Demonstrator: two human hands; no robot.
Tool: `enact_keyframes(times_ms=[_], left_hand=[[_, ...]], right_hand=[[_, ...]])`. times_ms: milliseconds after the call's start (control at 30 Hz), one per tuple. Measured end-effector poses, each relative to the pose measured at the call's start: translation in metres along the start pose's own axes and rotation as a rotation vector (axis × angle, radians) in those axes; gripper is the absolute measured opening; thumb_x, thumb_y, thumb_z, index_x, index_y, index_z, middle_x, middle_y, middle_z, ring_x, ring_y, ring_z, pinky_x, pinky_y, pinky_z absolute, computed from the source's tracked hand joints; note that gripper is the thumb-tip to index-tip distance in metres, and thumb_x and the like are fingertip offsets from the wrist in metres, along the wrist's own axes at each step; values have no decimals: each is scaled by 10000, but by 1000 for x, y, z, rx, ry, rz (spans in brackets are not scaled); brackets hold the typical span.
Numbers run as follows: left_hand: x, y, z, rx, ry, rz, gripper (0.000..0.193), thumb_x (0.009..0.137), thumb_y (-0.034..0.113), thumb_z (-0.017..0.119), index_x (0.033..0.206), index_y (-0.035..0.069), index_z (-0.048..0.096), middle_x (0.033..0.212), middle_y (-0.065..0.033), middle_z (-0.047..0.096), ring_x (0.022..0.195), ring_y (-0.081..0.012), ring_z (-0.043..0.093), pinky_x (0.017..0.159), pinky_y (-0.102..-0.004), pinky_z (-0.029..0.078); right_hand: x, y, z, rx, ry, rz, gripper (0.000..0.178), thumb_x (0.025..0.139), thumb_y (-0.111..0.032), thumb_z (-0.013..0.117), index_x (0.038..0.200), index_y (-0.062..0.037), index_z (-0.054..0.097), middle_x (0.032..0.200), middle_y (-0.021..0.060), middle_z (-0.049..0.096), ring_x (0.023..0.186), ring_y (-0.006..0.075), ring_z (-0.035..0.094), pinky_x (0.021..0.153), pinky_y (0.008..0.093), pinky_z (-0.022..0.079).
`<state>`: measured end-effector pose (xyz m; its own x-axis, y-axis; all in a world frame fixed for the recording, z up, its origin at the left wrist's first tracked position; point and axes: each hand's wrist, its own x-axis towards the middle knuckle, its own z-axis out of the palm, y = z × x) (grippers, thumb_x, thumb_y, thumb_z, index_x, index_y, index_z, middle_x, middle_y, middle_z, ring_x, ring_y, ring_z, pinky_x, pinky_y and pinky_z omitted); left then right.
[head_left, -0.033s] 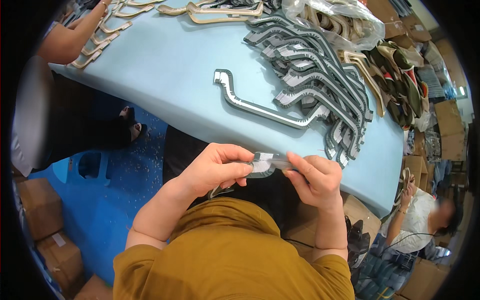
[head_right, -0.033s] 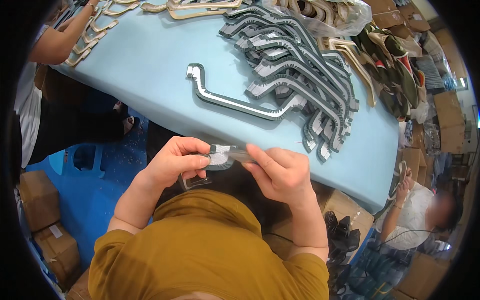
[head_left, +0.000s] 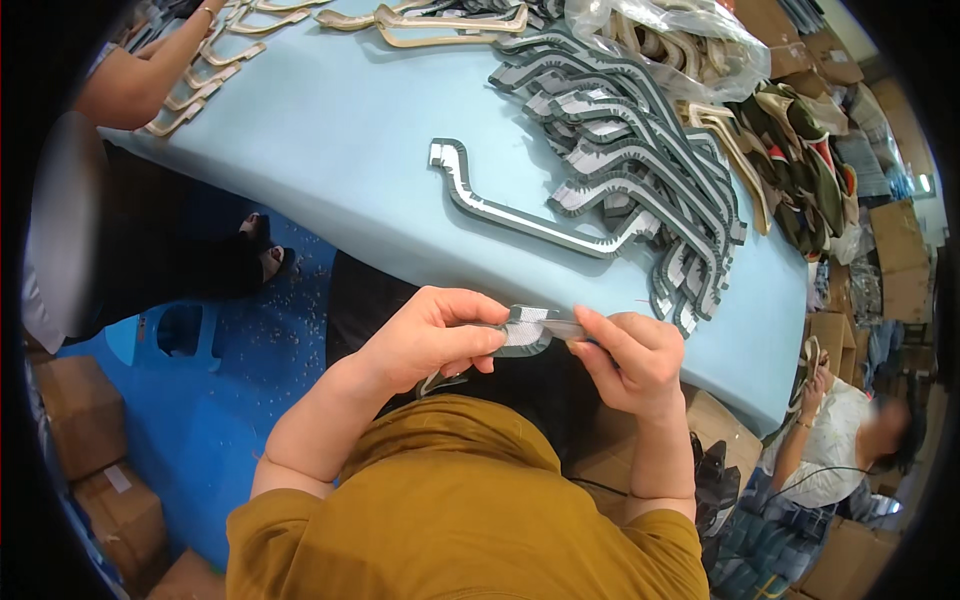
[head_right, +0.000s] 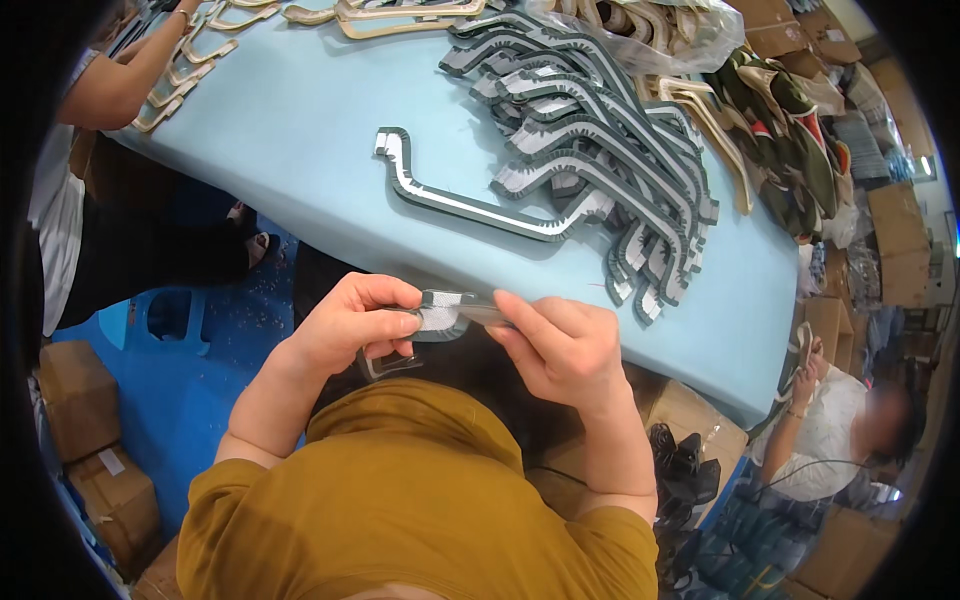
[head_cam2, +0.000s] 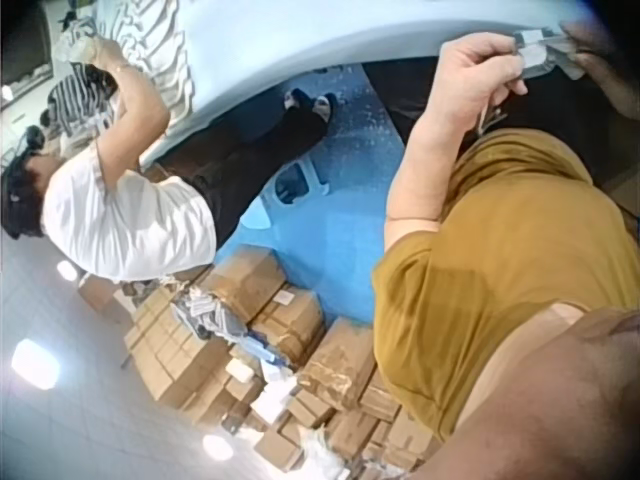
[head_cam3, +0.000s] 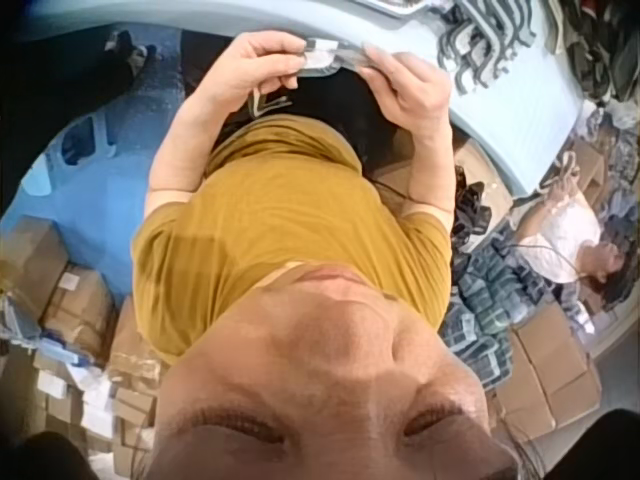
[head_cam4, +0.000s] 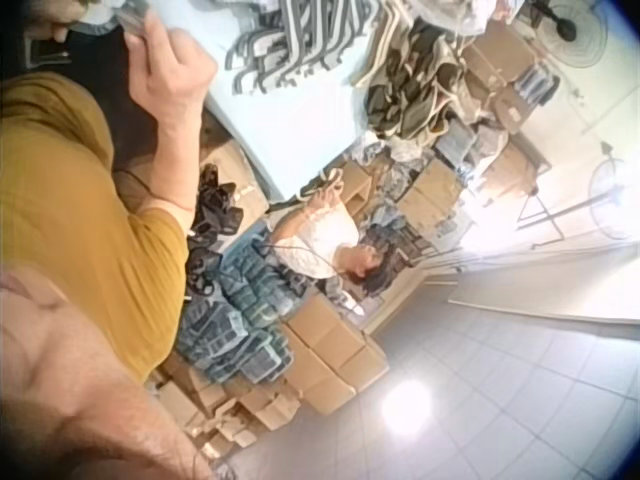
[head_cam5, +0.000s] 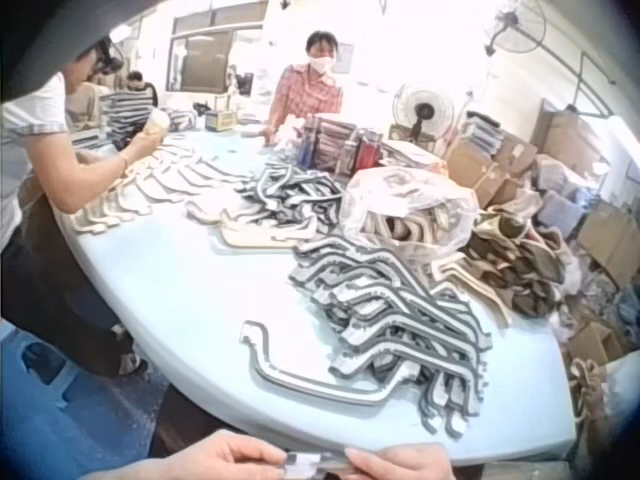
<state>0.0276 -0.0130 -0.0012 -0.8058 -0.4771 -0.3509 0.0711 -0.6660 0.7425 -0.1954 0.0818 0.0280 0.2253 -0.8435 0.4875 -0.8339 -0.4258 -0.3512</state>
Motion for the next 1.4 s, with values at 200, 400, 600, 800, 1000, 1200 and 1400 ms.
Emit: enact_keyframes(times_ms=[200, 400, 600, 800, 1000, 1200, 1400], left_hand=[[7, -3, 4, 46, 89, 38, 219, 829, 93, 596, 1017, -18, 606, 685, -58, 600, 487, -36, 448, 431, -167, 341], [4, -1, 11, 26, 65, 36, 197, 825, 74, 610, 1002, -12, 614, 746, -44, 611, 613, -76, 579, 448, -172, 384], [6, -5, 15, 66, 75, 56, 234, 827, 93, 603, 1029, -26, 605, 706, -28, 586, 557, -37, 499, 439, -168, 364], [5, -6, 18, 125, 49, 51, 237, 829, 96, 602, 1034, -23, 606, 723, -20, 588, 574, -39, 510, 448, -170, 377], [0, -5, 28, 249, 127, 205, 214, 814, 54, 595, 1017, -1, 633, 768, -7, 570, 625, -47, 494, 488, -195, 385], [6, -20, 44, 957, 328, 831, 304, 745, -59, 592, 1024, 47, 648, 791, -40, 484, 608, -86, 472, 504, -204, 377], [-1, -18, 46, 288, 120, 352, 301, 801, 45, 600, 1089, 8, 519, 860, -22, 522, 711, -70, 493, 614, -216, 418]], right_hand=[[3, -3, 5, -16, 82, -16, 346, 661, -88, 715, 997, -48, 644, 618, 20, 522, 449, 165, 461, 416, 267, 372], [12, -12, 2, -131, -10, -30, 367, 653, -96, 719, 1009, -45, 644, 660, 26, 528, 482, 162, 487, 426, 265, 386], [11, -10, 2, -164, -6, -66, 361, 660, -115, 713, 1009, -54, 640, 636, -2, 502, 471, 142, 471, 418, 261, 378], [7, -9, 2, -160, 15, -76, 326, 662, -100, 706, 977, -44, 644, 627, -1, 508, 469, 144, 477, 419, 261, 379], [1, -11, -2, 179, 128, 194, 257, 725, -75, 659, 973, -29, 609, 617, 33, 493, 480, 126, 464, 434, 246, 355], [2, -10, 3, 1326, -13, 995, 186, 806, -161, 598, 890, -31, 496, 606, -47, 396, 467, 20, 315, 413, 180, 220], [1, 2, 8, 1492, 30, 956, 137, 783, -112, 629, 820, -31, 524, 563, -43, 424, 432, 19, 326, 389, 185, 209]])
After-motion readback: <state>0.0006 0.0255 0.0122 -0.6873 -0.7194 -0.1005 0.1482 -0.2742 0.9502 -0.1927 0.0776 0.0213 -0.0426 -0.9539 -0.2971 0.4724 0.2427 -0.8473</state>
